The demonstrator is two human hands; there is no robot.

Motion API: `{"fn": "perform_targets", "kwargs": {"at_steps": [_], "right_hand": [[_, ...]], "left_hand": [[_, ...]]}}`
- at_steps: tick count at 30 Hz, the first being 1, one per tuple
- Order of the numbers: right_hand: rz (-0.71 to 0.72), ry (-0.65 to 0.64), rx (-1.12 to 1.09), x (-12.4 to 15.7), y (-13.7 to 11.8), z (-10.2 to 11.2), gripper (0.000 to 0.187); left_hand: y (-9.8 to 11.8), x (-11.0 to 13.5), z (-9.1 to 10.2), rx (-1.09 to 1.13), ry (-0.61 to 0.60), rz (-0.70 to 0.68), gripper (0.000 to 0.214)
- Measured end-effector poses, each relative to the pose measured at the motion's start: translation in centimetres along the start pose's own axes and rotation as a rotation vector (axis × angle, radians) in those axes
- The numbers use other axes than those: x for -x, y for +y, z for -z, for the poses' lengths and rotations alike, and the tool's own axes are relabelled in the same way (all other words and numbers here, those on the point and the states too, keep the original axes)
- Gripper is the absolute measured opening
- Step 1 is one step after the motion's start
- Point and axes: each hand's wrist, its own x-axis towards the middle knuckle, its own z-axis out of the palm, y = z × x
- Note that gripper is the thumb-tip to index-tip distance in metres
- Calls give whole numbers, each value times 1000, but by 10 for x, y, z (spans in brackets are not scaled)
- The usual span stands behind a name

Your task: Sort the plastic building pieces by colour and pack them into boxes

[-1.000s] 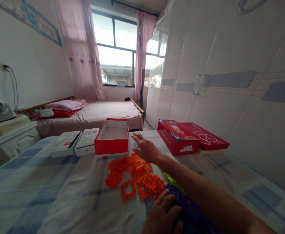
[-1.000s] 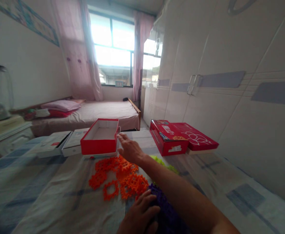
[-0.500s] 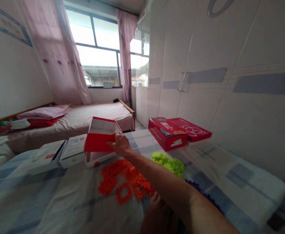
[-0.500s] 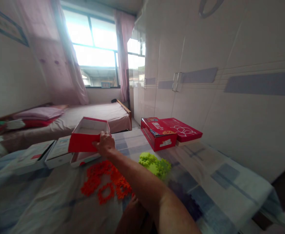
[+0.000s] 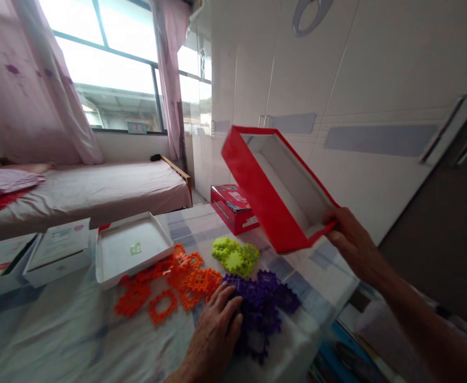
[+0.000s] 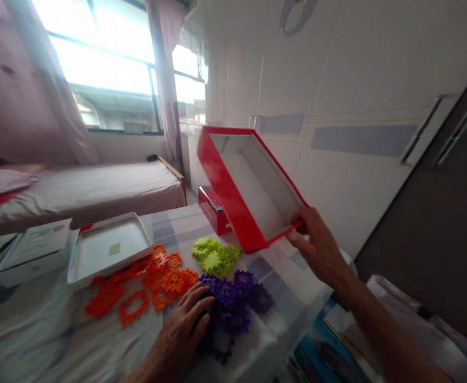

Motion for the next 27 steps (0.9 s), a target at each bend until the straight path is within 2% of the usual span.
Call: {"fn": "perform_targets", "kwargs": {"at_steps": [2,5,8,11,16,22,27], "right_hand": [[-117,12,164,23,36,26,28],[-308,-33,301,56,81,50,35],[-399,-103,331,80,115,61,42],[-427,-133,317,93,139,62,40],[-413,-125,255,94,155,50,39],[-358,-168,232,76,159,38,33],[-336,-190,269,60,169,34,37]], "left_hand": [[0,0,0,-1,0,3,28],[-1,0,-1,-20,-6,4,28],[0,0,0,-46,-16,-4,28],[0,0,2,-59,-20,-12,28],[1,0,3,-64,-18,-17,28],[2,-2,3,-51,-31,-9,28],[0,0,1,-45,-42,4,29]]}}
